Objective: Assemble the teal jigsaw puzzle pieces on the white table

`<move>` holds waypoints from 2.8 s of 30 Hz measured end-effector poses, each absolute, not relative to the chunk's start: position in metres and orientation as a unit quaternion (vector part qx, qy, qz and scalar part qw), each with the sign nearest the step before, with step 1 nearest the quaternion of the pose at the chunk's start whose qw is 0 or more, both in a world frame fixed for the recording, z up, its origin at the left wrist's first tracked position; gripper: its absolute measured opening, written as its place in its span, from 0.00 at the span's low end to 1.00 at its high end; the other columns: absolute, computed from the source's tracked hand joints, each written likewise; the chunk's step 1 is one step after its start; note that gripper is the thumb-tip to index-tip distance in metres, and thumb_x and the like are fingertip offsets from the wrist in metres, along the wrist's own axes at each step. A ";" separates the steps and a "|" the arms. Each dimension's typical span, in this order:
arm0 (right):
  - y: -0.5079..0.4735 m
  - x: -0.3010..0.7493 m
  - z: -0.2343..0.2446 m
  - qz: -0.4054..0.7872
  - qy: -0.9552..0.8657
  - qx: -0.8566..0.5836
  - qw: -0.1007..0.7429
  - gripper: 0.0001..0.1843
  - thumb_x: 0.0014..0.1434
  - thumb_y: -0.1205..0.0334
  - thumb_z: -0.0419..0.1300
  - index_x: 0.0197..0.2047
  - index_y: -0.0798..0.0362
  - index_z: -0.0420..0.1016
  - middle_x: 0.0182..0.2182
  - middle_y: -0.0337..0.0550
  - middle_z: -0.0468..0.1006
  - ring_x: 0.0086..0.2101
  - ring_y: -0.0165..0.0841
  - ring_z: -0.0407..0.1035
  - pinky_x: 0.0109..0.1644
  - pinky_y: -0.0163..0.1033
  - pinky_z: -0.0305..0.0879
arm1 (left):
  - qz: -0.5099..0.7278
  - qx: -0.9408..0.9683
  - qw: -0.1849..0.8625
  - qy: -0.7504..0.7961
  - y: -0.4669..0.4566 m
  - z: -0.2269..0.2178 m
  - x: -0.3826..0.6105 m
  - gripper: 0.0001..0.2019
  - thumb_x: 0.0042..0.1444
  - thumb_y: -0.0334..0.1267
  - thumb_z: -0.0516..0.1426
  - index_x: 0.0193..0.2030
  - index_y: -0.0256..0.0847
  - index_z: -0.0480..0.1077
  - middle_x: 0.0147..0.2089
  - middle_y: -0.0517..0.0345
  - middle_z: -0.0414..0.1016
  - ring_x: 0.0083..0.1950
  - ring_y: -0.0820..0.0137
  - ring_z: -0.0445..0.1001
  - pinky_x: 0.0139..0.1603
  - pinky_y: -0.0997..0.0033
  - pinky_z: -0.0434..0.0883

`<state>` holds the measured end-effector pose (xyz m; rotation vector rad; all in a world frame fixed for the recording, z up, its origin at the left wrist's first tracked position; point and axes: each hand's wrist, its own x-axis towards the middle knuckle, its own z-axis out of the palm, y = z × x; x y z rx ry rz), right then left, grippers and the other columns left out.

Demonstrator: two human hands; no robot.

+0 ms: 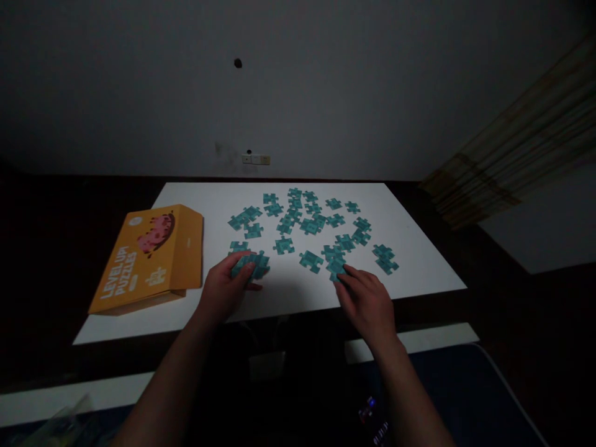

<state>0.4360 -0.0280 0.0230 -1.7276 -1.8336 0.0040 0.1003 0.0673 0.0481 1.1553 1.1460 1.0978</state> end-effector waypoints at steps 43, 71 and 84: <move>0.083 0.626 0.018 -0.049 -0.544 -0.800 0.249 0.30 0.74 0.50 0.49 0.63 0.55 0.84 0.54 0.64 0.81 0.54 0.54 0.72 0.60 0.58 0.67 | 0.454 0.518 0.553 0.468 0.073 0.034 0.095 0.27 0.63 0.60 0.73 0.58 0.42 0.81 0.54 0.45 0.88 0.53 0.53 0.89 0.45 0.54 0.91; 0.147 0.416 0.078 -0.033 -0.751 -0.657 0.053 0.25 0.78 0.58 0.54 0.71 0.52 0.80 0.60 0.60 0.83 0.59 0.55 0.74 0.60 0.53 0.69 | 0.382 0.624 0.499 0.464 0.065 0.045 0.094 0.23 0.72 0.61 0.62 0.58 0.45 0.81 0.52 0.49 0.87 0.40 0.62 0.87 0.44 0.59 0.87; 0.145 0.396 0.061 0.337 -0.597 -0.563 0.461 0.18 0.63 0.44 0.70 0.48 0.47 0.81 0.38 0.43 0.85 0.33 0.39 0.76 0.40 0.44 0.74 | 0.501 0.418 0.626 0.428 0.071 0.032 0.099 0.34 0.62 0.60 0.71 0.67 0.42 0.72 0.59 0.41 0.82 0.54 0.50 0.89 0.43 0.54 0.90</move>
